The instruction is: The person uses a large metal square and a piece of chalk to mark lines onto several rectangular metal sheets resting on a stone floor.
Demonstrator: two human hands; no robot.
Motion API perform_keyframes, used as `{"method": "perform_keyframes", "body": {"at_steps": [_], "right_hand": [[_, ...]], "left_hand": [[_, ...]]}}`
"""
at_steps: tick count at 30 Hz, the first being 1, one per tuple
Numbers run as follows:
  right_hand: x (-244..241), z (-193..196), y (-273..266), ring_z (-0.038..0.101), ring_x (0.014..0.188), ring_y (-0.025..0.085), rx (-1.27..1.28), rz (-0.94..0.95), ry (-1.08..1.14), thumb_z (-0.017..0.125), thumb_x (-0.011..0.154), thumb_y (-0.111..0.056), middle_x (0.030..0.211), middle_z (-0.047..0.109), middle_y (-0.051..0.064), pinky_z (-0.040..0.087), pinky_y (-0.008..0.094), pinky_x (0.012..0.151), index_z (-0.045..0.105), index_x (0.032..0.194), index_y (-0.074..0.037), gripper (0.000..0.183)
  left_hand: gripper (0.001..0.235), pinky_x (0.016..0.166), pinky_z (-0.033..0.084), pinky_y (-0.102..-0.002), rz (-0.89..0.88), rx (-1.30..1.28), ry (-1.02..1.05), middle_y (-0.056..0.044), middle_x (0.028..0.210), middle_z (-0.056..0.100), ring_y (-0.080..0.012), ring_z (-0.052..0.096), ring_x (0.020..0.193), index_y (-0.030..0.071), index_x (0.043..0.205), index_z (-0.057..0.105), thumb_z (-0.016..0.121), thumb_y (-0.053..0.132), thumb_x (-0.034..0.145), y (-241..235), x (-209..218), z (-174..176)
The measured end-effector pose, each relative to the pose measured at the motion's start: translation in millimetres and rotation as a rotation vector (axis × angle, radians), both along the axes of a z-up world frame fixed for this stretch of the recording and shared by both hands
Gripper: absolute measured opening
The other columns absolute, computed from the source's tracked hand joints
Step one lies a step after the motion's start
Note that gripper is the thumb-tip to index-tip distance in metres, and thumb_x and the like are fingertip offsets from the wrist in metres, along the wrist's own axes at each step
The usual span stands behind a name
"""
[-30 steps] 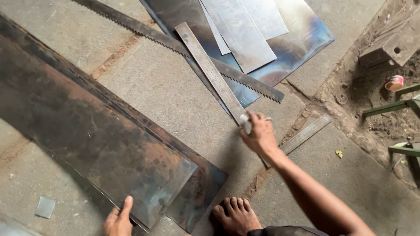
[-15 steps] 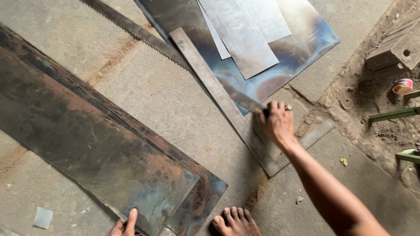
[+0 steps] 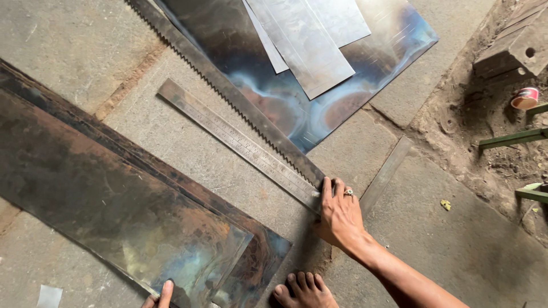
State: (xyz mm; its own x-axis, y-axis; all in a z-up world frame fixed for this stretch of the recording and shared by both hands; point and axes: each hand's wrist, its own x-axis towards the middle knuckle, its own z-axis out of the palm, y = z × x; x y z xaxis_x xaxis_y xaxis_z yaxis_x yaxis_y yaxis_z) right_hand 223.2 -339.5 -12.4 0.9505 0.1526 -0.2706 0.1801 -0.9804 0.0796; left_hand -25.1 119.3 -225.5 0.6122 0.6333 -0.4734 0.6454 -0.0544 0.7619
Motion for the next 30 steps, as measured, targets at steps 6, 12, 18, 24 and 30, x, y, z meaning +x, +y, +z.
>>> {"method": "perform_keyframes", "body": {"at_steps": [6, 12, 18, 24, 30], "right_hand": [[-9, -13, -11, 0.060, 0.104, 0.031, 0.235, -0.035, 0.258, 0.086, 0.074, -0.033, 0.123, 0.054, 0.020, 0.055, 0.042, 0.087, 0.036, 0.149, -0.001, 0.095], [-9, 30, 7, 0.055, 0.100, 0.029, 0.113, -0.302, 0.326, 0.090, 0.069, -0.029, 0.148, 0.034, 0.024, 0.062, 0.039, 0.080, 0.027, 0.158, -0.007, 0.112], [9, 27, 13, 0.055, 0.103, 0.031, 0.302, -0.198, 0.227, 0.086, 0.077, -0.034, 0.132, 0.046, 0.027, 0.054, 0.046, 0.086, 0.035, 0.144, 0.003, 0.092], [-26, 31, 26, 0.054, 0.109, 0.041, -0.032, 0.067, 0.116, 0.078, 0.071, -0.013, 0.139, 0.041, 0.033, 0.049, 0.045, 0.089, 0.027, 0.152, 0.006, 0.097], [-29, 28, 25, 0.056, 0.108, 0.034, -0.132, 0.000, 0.355, 0.071, 0.076, -0.008, 0.127, 0.046, 0.027, 0.048, 0.042, 0.093, 0.026, 0.153, 0.009, 0.091]], "left_hand": [[0.041, 0.078, 0.052, -0.034, 0.028, -0.016, 0.021, -0.018, 0.089, 0.079, -0.0215, 0.069, 0.077, -0.010, 0.105, 0.077, 0.081, 0.028, 0.091, -1, 0, 2], [0.041, 0.075, 0.051, -0.034, 0.089, -0.066, 0.144, -0.018, 0.087, 0.079, -0.0211, 0.067, 0.074, -0.009, 0.108, 0.077, 0.081, 0.028, 0.091, 1, -21, 7], [0.046, 0.076, 0.053, -0.028, 0.071, -0.083, -0.071, -0.013, 0.094, 0.079, -0.0149, 0.071, 0.080, -0.010, 0.106, 0.074, 0.081, 0.032, 0.088, -4, -14, 12], [0.041, 0.067, 0.052, -0.033, 0.018, 0.040, 0.095, -0.016, 0.086, 0.080, -0.0210, 0.068, 0.069, -0.005, 0.109, 0.080, 0.080, 0.031, 0.089, -4, -14, 32], [0.039, 0.059, 0.057, -0.038, 0.105, -0.070, 0.090, -0.014, 0.083, 0.078, -0.0227, 0.070, 0.064, -0.001, 0.103, 0.080, 0.079, 0.033, 0.086, -16, -1, 57]]}}
